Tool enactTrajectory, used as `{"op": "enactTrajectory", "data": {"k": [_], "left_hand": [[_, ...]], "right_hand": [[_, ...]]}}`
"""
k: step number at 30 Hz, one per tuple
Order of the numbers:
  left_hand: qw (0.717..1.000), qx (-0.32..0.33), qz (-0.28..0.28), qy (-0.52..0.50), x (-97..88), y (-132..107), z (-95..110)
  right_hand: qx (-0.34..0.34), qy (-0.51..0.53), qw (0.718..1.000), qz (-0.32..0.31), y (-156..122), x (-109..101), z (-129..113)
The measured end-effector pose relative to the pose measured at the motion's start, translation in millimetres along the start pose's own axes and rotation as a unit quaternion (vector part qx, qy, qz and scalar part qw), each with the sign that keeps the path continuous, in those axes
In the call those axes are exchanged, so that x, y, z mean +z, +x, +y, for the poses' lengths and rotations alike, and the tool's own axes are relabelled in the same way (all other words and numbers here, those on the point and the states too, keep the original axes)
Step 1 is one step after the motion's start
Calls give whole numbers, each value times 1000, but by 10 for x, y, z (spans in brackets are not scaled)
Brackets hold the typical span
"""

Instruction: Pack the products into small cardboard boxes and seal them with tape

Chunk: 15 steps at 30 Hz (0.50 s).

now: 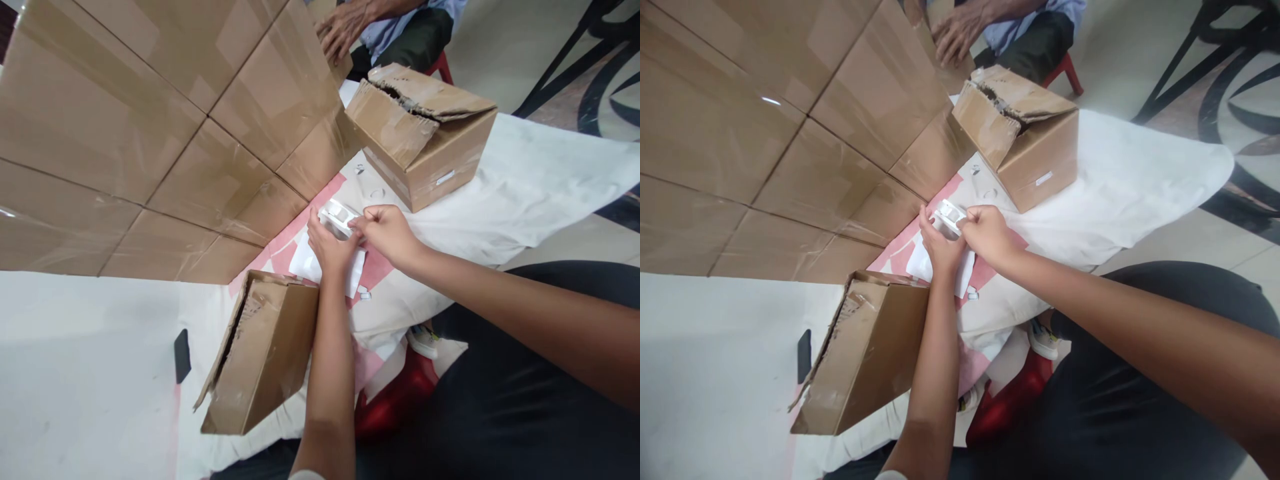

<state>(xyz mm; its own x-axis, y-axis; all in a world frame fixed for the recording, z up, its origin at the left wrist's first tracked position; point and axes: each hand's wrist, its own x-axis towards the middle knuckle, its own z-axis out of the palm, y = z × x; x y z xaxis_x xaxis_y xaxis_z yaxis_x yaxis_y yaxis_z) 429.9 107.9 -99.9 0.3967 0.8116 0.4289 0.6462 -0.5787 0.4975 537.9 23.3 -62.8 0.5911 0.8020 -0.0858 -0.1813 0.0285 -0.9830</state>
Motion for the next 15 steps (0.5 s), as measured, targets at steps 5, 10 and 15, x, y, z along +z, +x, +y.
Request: {"op": "enactTrajectory", "data": {"k": [5, 10, 15], "left_hand": [[1000, -4, 10, -9, 5, -16, 23], [1000, -10, 5, -3, -15, -31, 63], [1000, -22, 13, 1, -21, -34, 66]], "right_hand": [[-15, -17, 1000, -13, -52, 7, -25], [-33, -31, 999, -19, -77, 19, -19], [-33, -45, 998, -19, -58, 15, -15]]}}
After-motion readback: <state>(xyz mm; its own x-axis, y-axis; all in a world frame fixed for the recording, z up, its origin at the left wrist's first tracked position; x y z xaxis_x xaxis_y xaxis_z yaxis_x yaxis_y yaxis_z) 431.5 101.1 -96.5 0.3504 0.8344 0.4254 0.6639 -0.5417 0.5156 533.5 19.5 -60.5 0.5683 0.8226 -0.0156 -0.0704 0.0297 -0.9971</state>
